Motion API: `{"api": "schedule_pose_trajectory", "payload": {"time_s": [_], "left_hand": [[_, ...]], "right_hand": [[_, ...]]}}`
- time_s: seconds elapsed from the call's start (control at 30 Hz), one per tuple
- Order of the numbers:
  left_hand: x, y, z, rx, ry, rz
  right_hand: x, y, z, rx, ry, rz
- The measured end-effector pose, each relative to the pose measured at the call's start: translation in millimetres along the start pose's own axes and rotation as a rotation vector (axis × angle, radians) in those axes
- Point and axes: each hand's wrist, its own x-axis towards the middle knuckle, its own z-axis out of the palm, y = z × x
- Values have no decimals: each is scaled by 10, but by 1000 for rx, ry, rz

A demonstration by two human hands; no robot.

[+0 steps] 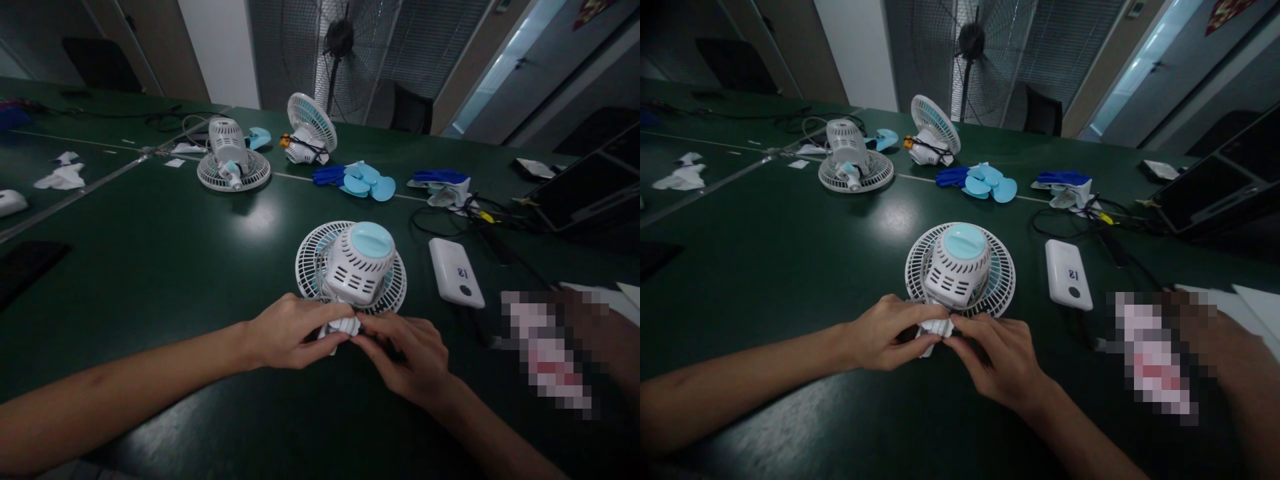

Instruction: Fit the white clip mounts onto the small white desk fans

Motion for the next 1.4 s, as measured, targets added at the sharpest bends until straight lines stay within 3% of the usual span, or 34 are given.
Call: {"api": "schedule_pose_trajectory", "payload": {"time_s": [0.13,0.23,0.43,0.5,0.57,0.7,0.77,1.03,1.4], "left_hand": [[-4,-12,1,-6,-15,1],[-9,-15,5,25,-34,8],[-19,-14,1,87,-60,5],[-17,-10,-1,83,-72,-4],[-12,-3,-3,71,-74,-17],[0,17,-7,48,-50,-29],[3,21,-10,38,-36,-26],[1,14,10,51,0,-27],[-8,2,17,32,53,-10]], "right_hand": [[11,-20,15,21,26,33],[43,-60,29,91,17,136],[78,-144,69,600,-178,679],[78,-152,70,692,-242,755],[72,-149,61,625,-227,692],[49,-112,27,200,-76,272],[37,-86,16,109,-32,159],[12,-45,11,80,-34,42],[15,-1,42,9,40,58]]}}
